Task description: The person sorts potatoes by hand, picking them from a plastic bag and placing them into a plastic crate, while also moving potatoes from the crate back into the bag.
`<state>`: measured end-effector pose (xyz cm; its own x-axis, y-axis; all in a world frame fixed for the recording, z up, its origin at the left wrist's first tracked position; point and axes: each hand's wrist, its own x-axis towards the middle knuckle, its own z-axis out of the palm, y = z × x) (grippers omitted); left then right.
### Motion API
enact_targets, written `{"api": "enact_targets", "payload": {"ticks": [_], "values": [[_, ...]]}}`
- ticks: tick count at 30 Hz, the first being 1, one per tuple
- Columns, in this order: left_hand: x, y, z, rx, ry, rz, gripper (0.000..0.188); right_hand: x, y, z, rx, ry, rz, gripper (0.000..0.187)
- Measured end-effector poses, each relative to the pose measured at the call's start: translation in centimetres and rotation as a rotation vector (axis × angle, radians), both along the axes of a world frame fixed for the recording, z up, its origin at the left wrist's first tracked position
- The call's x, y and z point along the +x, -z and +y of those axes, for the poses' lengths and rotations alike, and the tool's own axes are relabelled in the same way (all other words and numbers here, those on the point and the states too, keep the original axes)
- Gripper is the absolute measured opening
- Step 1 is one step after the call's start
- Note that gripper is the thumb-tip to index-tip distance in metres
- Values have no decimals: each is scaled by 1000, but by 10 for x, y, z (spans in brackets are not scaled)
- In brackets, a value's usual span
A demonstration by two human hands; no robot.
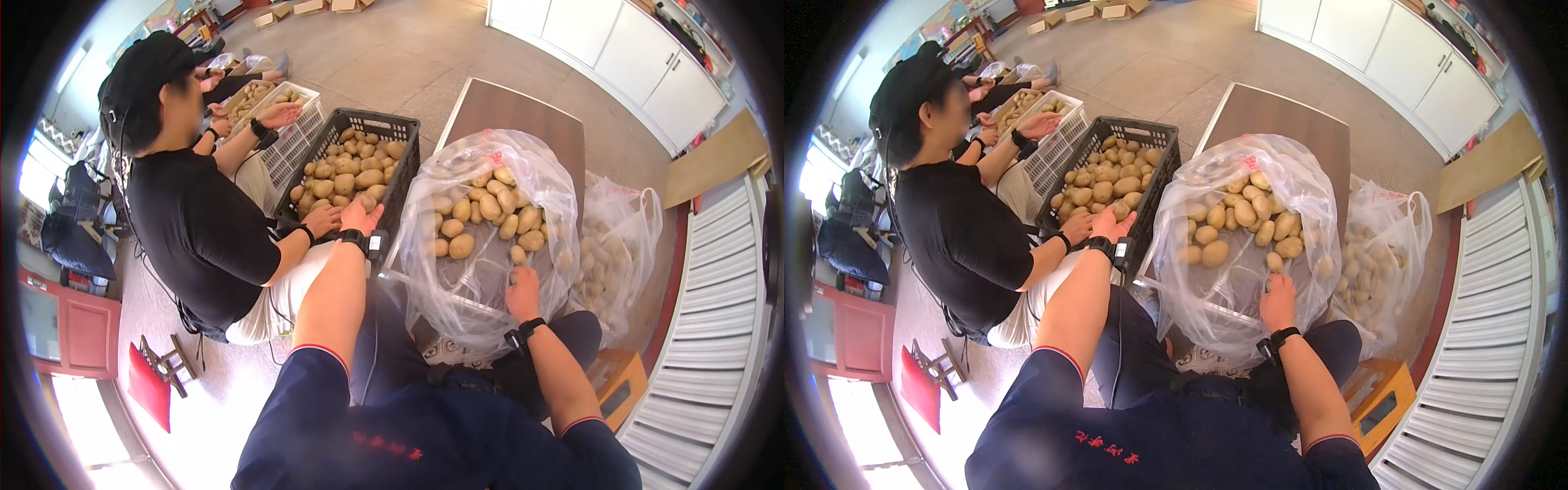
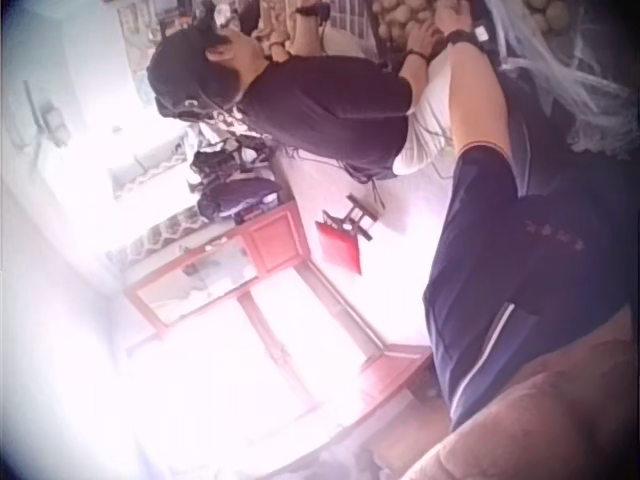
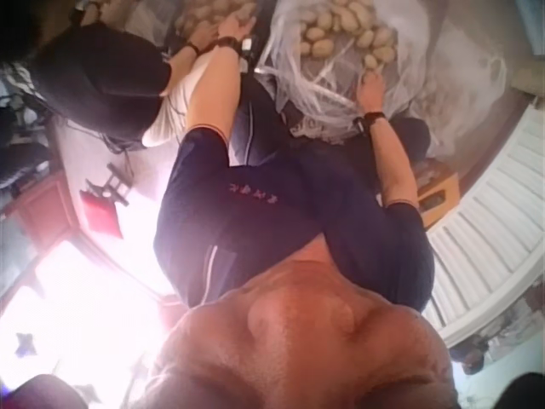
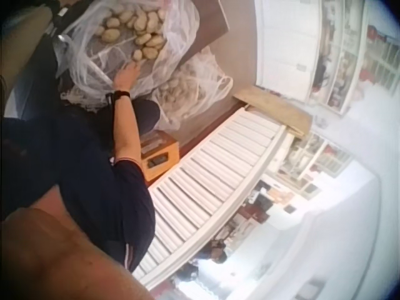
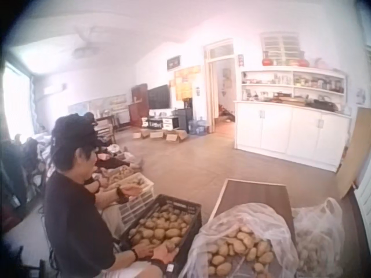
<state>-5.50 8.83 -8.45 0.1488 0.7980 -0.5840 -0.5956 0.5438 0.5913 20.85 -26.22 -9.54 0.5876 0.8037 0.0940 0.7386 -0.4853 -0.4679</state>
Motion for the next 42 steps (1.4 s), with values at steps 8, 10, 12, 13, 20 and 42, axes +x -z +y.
{"api": "enact_targets", "payload": {"ticks": [8, 10, 12, 13, 20, 42], "values": [[-43, 30, 10, 925, 557, 1756, 52, 1, 7, 4, 168, -104, 45, 38], [-49, 5, 1, 877, 549, 1701, 51, 1, 8, 4, 152, -134, 56, 38], [-35, -17, -12, 906, 560, 1757, 56, 11, 9, -2, 133, -141, 57, 38], [-42, -21, -11, 935, 600, 1736, 48, 13, 8, 1, 100, -165, 26, 39], [-1, -54, -26, 24, 114, 78, 31, 17, -7, 23, 200, -74, 289, 41], [62, -103, -116, 314, 1111, 186, 34, -66, -106, 114, 143, -109, 1293, 37]]}}
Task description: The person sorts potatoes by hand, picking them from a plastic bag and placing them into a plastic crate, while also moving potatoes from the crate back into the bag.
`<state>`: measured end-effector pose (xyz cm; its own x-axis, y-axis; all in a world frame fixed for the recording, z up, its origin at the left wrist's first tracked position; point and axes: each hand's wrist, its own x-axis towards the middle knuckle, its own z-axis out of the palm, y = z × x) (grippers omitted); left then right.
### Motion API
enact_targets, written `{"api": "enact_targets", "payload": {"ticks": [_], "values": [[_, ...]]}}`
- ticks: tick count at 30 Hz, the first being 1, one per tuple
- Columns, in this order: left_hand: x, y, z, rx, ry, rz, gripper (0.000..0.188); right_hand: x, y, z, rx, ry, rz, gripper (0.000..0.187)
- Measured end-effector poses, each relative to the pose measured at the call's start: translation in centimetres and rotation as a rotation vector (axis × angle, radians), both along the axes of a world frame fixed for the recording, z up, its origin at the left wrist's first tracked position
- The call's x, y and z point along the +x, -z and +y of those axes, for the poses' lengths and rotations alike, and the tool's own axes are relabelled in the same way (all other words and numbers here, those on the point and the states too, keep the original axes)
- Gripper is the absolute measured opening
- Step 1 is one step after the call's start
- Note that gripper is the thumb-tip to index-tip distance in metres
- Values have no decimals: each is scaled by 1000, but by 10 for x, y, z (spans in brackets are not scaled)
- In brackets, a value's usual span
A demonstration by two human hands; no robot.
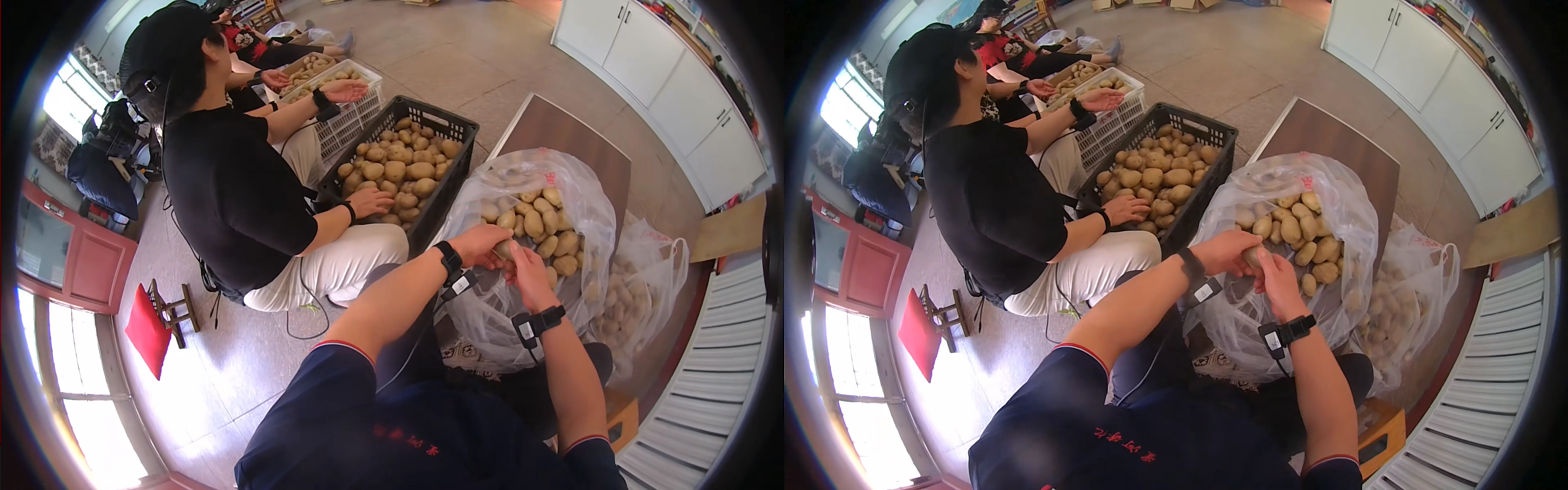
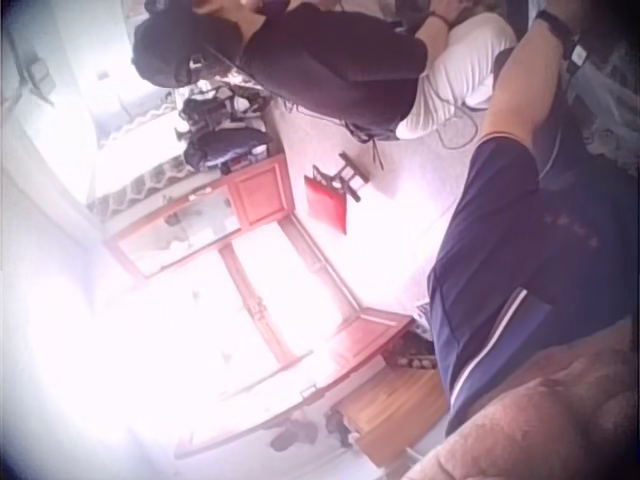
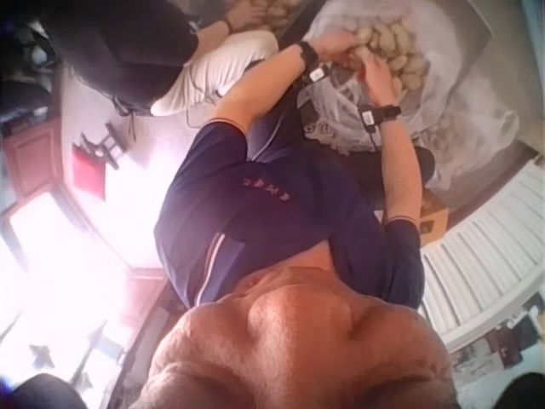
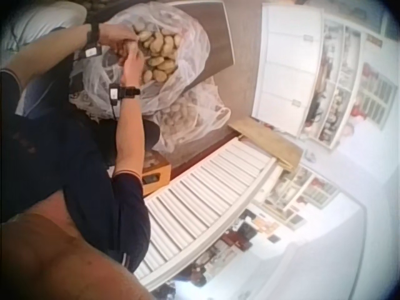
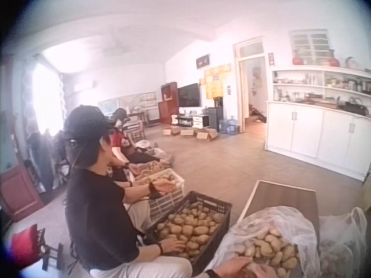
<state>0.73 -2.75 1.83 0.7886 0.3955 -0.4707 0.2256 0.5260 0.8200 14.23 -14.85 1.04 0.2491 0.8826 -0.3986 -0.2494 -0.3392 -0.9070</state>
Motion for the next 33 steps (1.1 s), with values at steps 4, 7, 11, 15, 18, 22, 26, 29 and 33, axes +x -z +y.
{"api": "enact_targets", "payload": {"ticks": [4, 7, 11, 15, 18, 22, 26, 29, 33], "values": [[-2, 6, 1, -42, 71, -85, 32, -7, -2, 2, -9, 2, -105, 36], [0, 9, 7, -76, 48, -85, 29, -5, 3, 2, 21, 69, -164, 34], [-1, 13, 21, -35, -119, -65, 26, 8, 30, -4, 68, 131, -291, 30], [-13, 26, 51, -179, -359, -94, 29, 20, 67, -29, 3, 84, -413, 24], [-21, 42, 77, -215, -476, -78, 34, 35, 99, -57, 20, 132, -623, 21], [-50, 58, 101, -246, -651, -106, 38, 55, 98, -86, -47, 340, -874, 21], [-62, 68, 115, -318, -793, -149, 35, 95, 116, -117, -99, 437, -1059, 24], [-65, 76, 116, -342, -915, -145, 35, 104, 119, -125, -184, 436, -994, 27], [-90, 87, 137, -423, -1000, -171, 34, 83, 111, -103, -143, 321, -1042, 35]]}}
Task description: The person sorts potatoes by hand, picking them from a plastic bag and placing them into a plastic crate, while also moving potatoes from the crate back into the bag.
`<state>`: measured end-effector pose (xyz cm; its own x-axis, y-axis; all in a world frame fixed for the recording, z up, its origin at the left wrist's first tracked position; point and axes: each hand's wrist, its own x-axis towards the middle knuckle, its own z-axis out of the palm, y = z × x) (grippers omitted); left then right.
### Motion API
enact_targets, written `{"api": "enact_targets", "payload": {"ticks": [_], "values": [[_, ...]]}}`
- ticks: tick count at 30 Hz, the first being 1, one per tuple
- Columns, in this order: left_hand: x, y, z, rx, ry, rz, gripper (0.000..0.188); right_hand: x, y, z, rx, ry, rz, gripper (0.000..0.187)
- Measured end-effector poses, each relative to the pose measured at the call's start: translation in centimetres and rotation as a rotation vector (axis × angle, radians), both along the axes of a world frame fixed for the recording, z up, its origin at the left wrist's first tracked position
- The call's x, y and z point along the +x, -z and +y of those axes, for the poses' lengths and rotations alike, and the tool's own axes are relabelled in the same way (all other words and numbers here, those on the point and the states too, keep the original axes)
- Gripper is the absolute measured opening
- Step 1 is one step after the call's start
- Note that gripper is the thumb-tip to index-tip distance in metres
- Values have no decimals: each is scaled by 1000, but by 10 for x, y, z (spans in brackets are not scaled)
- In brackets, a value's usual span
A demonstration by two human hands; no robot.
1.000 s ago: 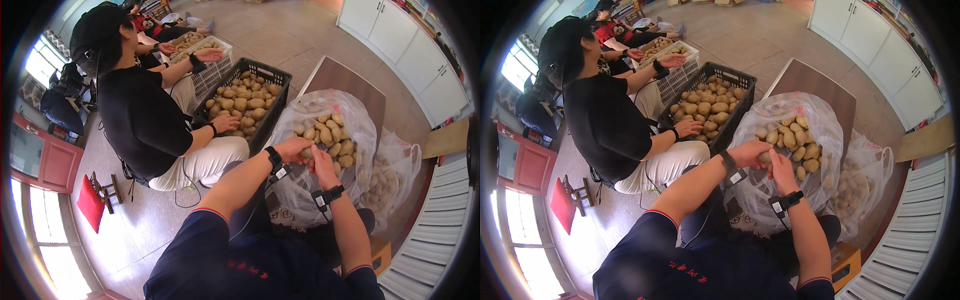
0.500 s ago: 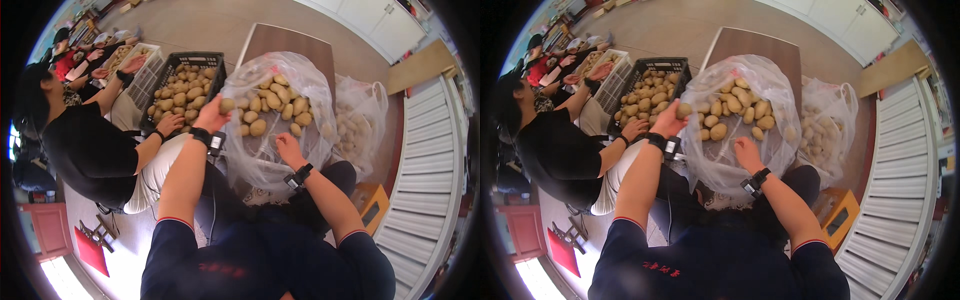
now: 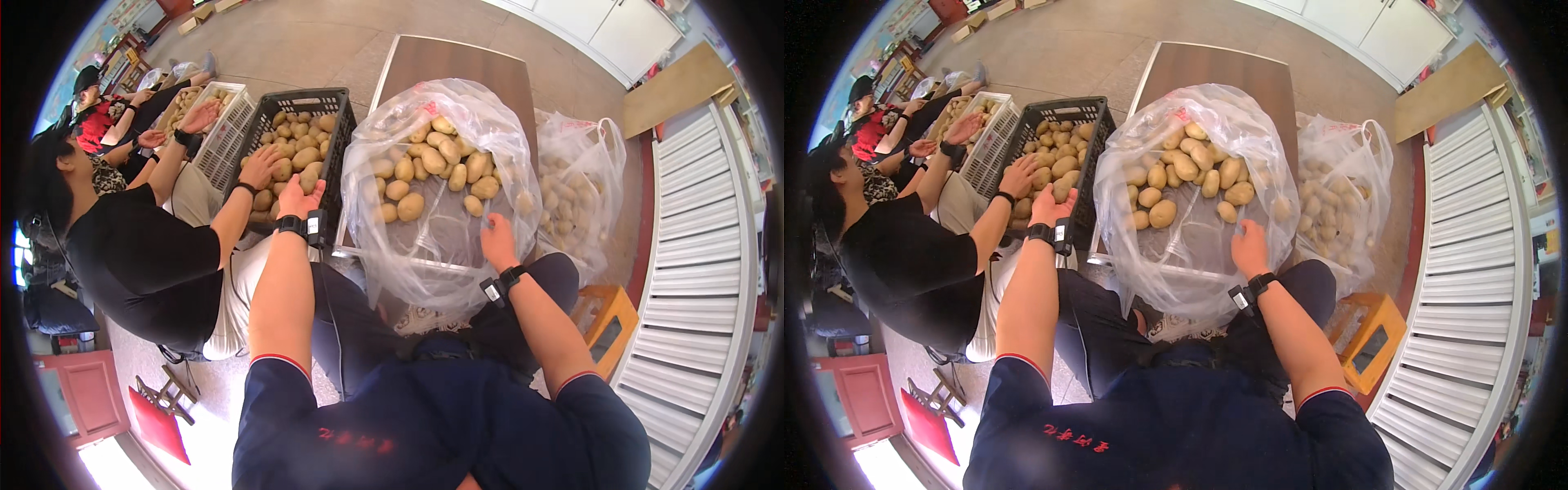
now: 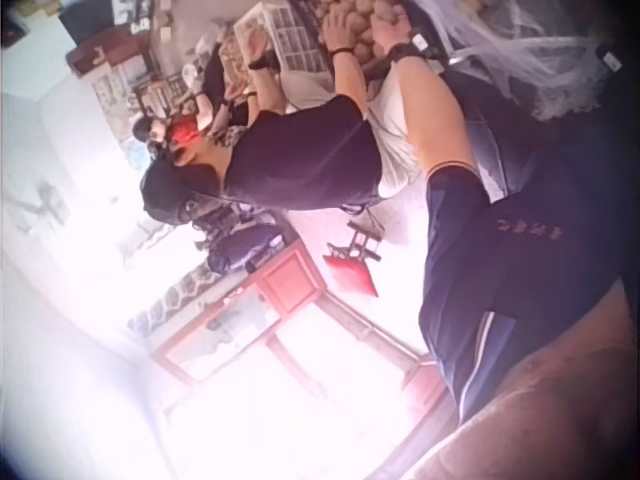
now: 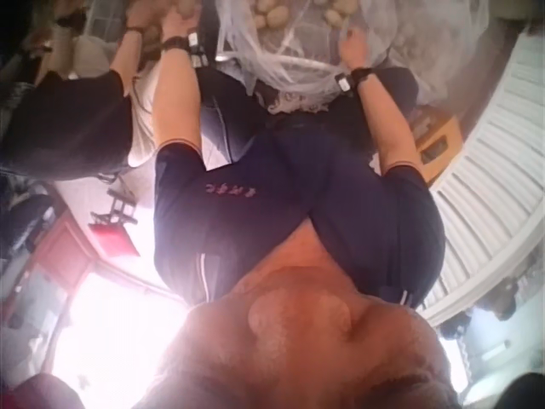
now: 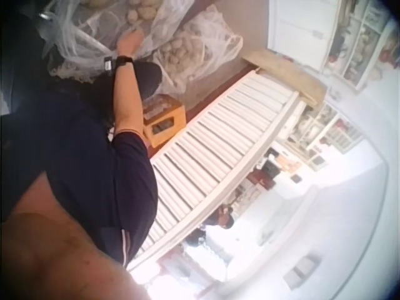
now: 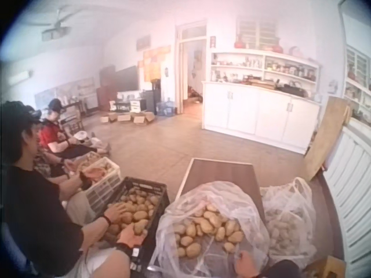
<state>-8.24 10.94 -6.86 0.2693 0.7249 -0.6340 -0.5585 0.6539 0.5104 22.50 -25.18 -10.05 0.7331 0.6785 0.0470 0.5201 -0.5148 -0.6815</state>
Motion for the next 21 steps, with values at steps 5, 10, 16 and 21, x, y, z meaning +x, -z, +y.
{"api": "enact_targets", "payload": {"ticks": [5, 10, 16, 21], "values": [[14, -3, -14, 86, -108, 42, 34, 4, -16, 13, 21, -157, -172, 44], [16, -3, -17, 10, -173, 13, 34, 4, -29, 26, -141, -286, -326, 50], [-89, 38, 25, 922, 385, 1442, 36, -42, -45, 66, -184, -414, -250, 50], [55, 44, -35, 1070, 754, 1576, 57, 20, -10, -12, -353, -282, -400, 48]]}}
